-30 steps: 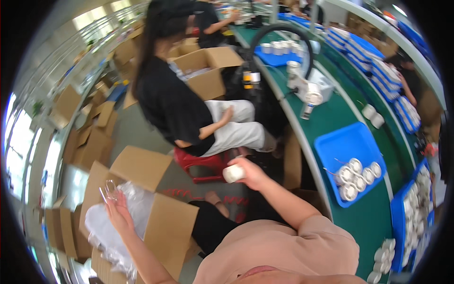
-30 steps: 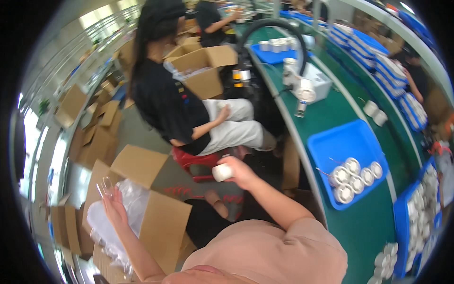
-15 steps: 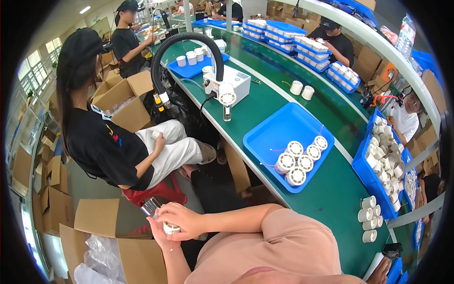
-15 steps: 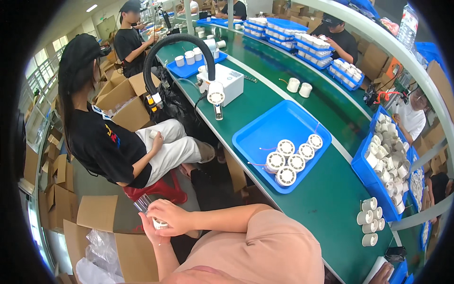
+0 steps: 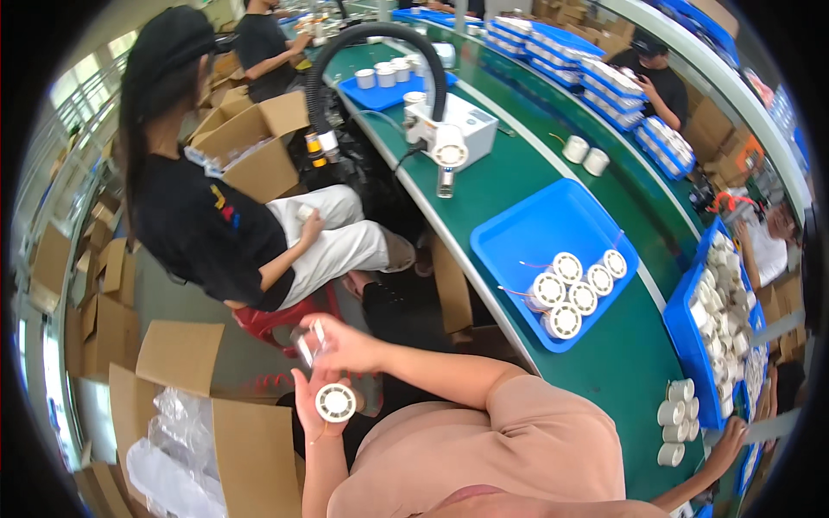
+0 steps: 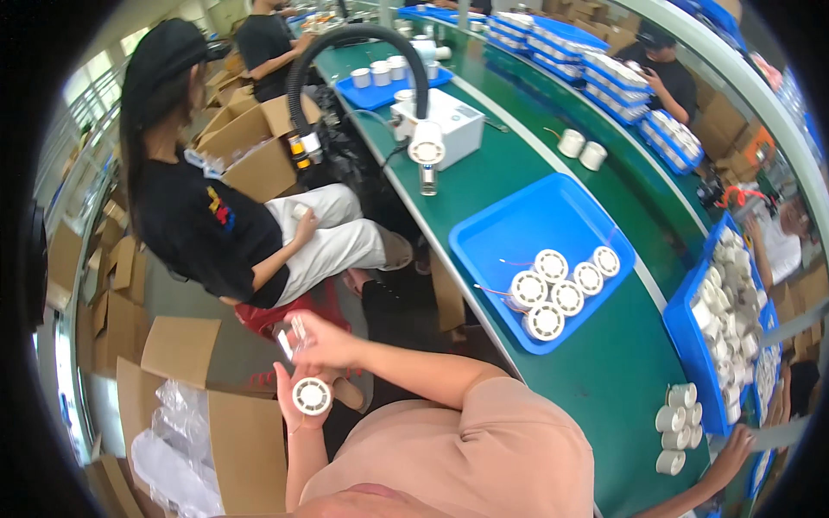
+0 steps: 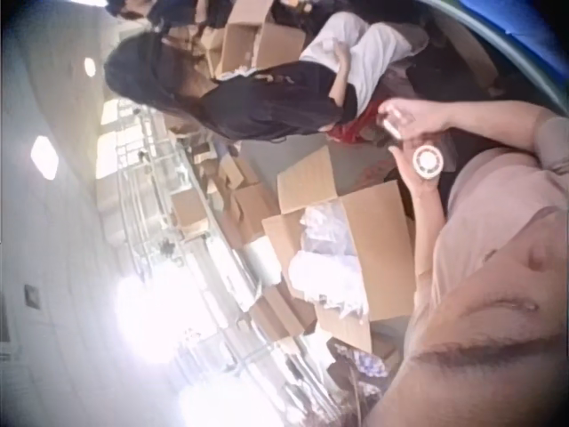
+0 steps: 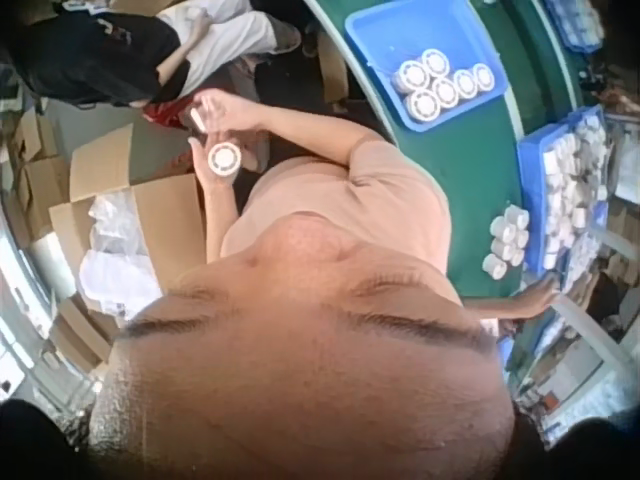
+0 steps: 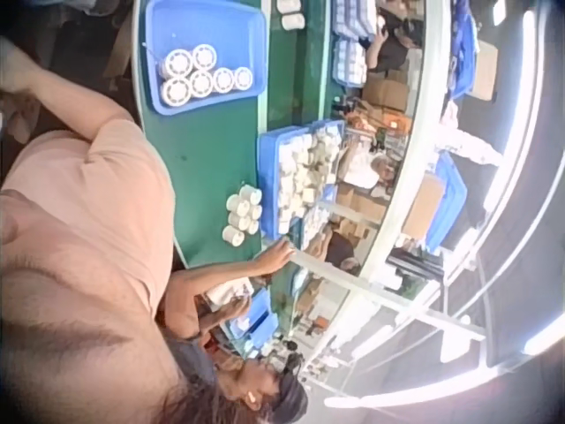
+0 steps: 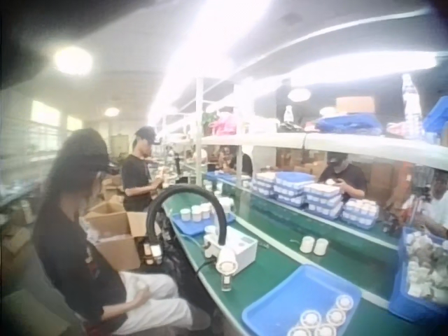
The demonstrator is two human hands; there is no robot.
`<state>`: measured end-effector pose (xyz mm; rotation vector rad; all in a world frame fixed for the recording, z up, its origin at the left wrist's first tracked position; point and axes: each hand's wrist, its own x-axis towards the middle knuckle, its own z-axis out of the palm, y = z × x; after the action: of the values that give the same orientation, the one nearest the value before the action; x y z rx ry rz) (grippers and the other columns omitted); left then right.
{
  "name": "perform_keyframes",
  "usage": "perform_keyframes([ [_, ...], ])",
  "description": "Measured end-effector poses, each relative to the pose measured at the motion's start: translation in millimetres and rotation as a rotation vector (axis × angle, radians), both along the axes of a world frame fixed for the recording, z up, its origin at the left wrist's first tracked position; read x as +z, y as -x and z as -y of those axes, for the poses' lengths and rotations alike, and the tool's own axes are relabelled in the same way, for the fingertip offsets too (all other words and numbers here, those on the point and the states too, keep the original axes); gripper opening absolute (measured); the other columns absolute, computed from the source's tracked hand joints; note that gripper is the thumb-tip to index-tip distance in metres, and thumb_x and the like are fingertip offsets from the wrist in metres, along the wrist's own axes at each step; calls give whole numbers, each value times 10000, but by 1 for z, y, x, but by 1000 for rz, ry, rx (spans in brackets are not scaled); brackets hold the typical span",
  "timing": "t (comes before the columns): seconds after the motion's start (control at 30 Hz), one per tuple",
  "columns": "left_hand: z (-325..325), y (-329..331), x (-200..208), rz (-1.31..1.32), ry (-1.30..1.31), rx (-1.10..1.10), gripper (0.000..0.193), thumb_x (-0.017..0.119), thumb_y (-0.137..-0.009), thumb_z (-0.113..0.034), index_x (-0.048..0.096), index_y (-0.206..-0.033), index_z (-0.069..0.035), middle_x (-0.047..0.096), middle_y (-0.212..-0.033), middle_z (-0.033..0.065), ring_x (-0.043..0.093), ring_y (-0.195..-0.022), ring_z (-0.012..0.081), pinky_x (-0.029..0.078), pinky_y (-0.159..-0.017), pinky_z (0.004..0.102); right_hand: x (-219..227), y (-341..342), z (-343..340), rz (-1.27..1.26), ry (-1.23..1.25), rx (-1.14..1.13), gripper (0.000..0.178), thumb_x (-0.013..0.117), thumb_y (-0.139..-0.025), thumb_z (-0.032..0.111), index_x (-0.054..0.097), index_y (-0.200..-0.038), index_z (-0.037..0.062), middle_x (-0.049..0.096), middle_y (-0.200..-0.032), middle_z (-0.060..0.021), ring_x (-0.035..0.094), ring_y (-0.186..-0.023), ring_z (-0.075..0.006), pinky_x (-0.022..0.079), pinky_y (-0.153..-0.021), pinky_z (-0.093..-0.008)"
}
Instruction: The person packages small electronic components by hand, placing them into plastic covers, then putting the covered components into plastic bags.
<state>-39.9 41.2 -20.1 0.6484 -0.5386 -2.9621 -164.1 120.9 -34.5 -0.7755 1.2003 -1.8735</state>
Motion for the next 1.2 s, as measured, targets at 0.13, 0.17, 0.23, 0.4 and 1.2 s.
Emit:
perform_keyframes([
  [0.13, 5, -5, -4, 11, -173, -25, 593, 371, -886, -551, 498, -1102, -14, 567, -1041, 196, 596, -732, 272, 516, -589, 345, 14, 84, 9, 32, 30, -479, 519, 620, -713, 13, 377, -1169, 55, 471, -1013, -46, 486, -924, -128, 437, -793, -281],
  [0.17, 0, -2, -2, 28, -195, -30, 560, 378, -890, -533, 530, -1054, -20, 585, -1017, 187, 606, -757, 281, 524, -599, 371, -7, 130, 11, 10, 113, -600, 564, 623, -702, -2, 362, -1197, 67, 462, -1065, -67, 484, -943, -146, 439, -801, -290],
  [0.23, 5, -9, -14, -24, -203, -67, 559, 396, -881, -526, 566, -1025, -13, 593, -992, 195, 594, -810, 299, 529, -667, 413, -11, 182, 20, -62, -106, -845, 697, 693, -627, 12, 331, -1222, 33, 469, -1088, -146, 490, -977, -221, 434, -815, -318],
  [0.4, 4, -14, -19, -61, -184, -73, 455, 423, -897, -447, 558, -1023, -32, 614, -984, 169, 619, -835, 311, 529, -674, 432, 7, 223, 30, -98, -19, -1038, 694, 679, -631, 3, 330, -1230, 44, 471, -1096, -158, 494, -989, -235, 429, -829, -324],
  [1.2, 38, -14, 9, -273, 66, 105, 438, 502, -898, -217, 367, -1287, -68, 462, -1253, 172, 493, -1122, 352, 451, -918, 437, 12, 225, 17, -422, -169, -815, 595, 774, -646, 149, 424, -1103, -4, 557, -985, -111, 540, -851, -158, 445, -767, -287],
])
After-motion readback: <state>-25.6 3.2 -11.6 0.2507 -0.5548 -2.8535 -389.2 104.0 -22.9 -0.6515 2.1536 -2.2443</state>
